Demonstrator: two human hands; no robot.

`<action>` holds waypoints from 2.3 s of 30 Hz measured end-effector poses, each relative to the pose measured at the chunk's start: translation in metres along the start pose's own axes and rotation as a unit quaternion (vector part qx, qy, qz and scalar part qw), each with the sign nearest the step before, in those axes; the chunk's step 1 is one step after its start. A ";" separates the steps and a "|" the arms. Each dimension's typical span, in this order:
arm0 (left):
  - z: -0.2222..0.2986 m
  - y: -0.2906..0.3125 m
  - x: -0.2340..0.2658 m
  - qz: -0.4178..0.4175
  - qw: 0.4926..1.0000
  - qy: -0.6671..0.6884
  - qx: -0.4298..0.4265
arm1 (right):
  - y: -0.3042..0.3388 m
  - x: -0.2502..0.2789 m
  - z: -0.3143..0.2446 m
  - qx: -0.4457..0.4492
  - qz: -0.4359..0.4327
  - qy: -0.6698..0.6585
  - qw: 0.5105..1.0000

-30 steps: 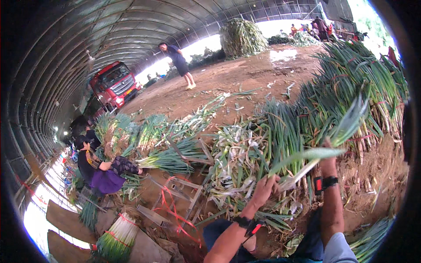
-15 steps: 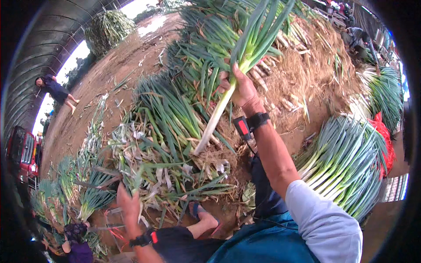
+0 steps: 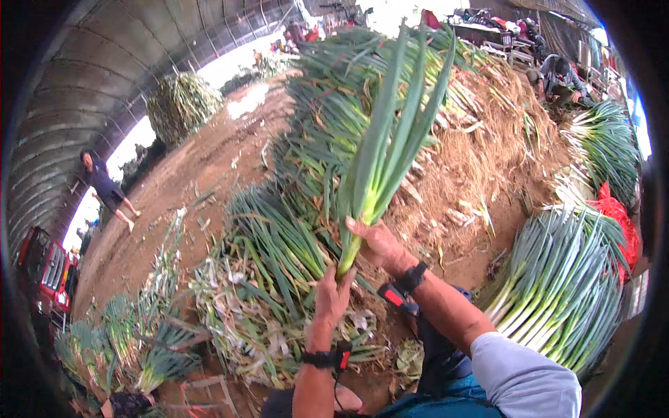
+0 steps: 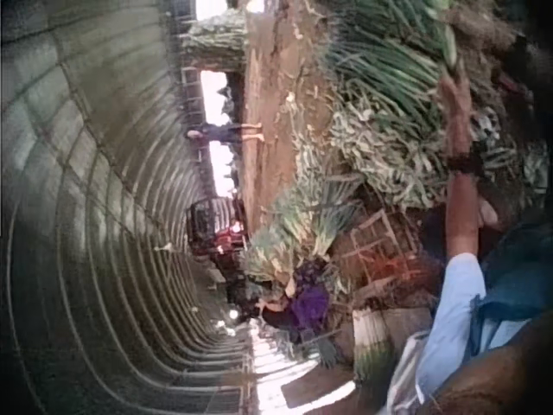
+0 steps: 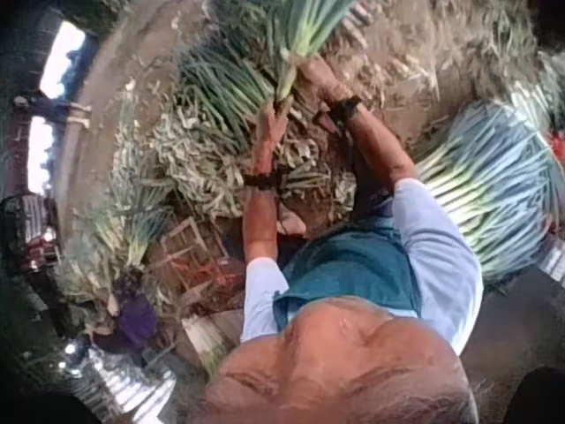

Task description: The person cleans scallions by hand, peeling away the outer layers and shaking off dirt before placing them on a pile. They then wrap a red plastic strap around a bundle of scallions and pull it tight.

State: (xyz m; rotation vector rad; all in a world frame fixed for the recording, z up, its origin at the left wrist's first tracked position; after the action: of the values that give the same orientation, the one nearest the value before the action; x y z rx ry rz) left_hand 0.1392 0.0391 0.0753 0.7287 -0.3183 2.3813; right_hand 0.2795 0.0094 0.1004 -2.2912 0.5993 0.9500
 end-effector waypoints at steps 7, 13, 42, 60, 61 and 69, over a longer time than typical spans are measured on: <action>0.009 -0.039 -0.015 -0.048 0.970 0.230 0.061 | -0.010 -0.006 0.004 -0.058 -0.102 0.017 0.993; -0.028 -0.029 -0.034 0.005 0.896 0.414 0.164 | 0.001 -0.002 -0.001 0.006 -0.071 0.173 0.982; -0.032 0.038 0.124 0.185 0.960 -0.208 -0.012 | -0.050 0.075 -0.063 0.115 0.164 -0.113 0.973; 0.009 0.034 0.036 0.067 0.998 -0.010 0.003 | -0.014 -0.029 -0.008 -0.010 -0.097 0.066 0.993; 0.018 0.030 0.039 0.107 0.994 -0.035 -0.013 | -0.013 -0.027 0.001 -0.009 -0.101 0.096 0.990; 0.008 0.023 0.047 0.150 0.988 -0.007 -0.034 | -0.004 -0.023 0.032 -0.037 -0.131 0.131 0.982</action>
State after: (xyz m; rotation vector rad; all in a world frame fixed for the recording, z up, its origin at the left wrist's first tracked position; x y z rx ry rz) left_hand 0.0977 0.0409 0.1079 0.7091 -0.5452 2.6317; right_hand 0.2515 0.0377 0.1000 -2.5062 0.3588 0.5595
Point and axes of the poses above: each hand's wrist, its own y-axis away from the middle knuckle, its own x-axis out of the back of the hand, z = x × y, the point moved 9 cm from there along -y, towards the middle knuckle, and after that the axes turned 14 degrees about x, right-handed, at the moved point
